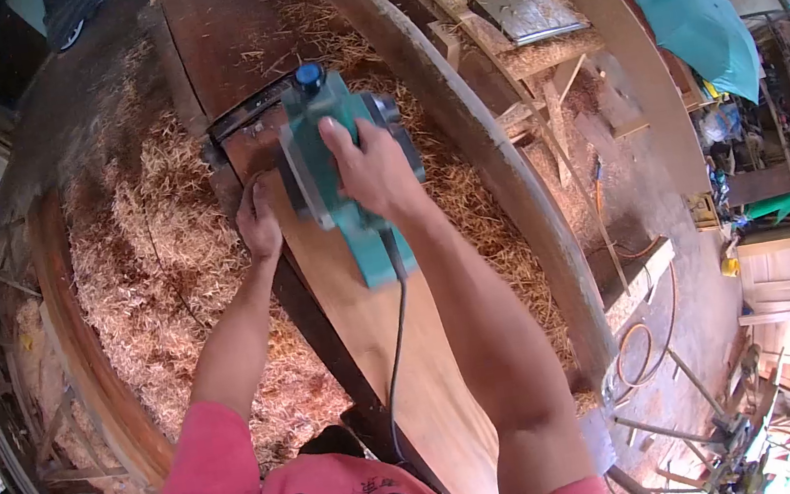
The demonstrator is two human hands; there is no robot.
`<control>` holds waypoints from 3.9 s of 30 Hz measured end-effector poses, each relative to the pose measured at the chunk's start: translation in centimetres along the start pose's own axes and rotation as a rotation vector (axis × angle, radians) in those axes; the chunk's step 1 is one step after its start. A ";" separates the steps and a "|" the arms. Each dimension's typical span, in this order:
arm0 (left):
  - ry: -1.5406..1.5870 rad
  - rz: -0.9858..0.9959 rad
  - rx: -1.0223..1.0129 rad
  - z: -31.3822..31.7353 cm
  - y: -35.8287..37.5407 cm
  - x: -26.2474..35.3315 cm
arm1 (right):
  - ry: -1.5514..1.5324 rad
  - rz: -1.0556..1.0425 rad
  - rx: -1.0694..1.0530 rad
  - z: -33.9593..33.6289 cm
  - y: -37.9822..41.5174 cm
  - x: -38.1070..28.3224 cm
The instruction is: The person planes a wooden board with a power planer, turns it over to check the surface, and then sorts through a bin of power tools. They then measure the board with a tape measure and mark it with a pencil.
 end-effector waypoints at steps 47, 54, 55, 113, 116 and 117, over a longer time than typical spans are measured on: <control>0.024 -0.143 -0.040 -0.2 0.0 0.8 | -0.081 0.074 -0.048 -5.9 15.4 4.9; -0.076 -0.156 -0.196 -1.1 -1.5 -0.6 | 0.333 0.351 -0.040 -17.5 45.6 13.0; -0.094 -0.177 -0.205 -1.3 -1.6 -0.5 | 0.355 0.320 -0.010 -18.3 48.4 13.0; -0.451 0.797 -1.089 -10.7 37.5 20.5 | 0.432 0.867 0.663 -35.6 84.7 13.0; -0.370 0.840 -1.258 -17.6 49.6 22.7 | 0.382 0.735 0.635 -39.4 84.6 15.7; -0.451 0.899 -1.350 -20.3 53.0 24.9 | 0.389 0.631 0.609 -40.7 84.2 17.4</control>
Point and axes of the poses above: each hand's wrist, its own y-axis away from the middle knuckle, its own z-axis out of the palm, x = y × z, the point moved 1 cm from there along -y, towards the middle knuckle, and after that the axes turned 13 degrees about x, right-handed, at the moved point
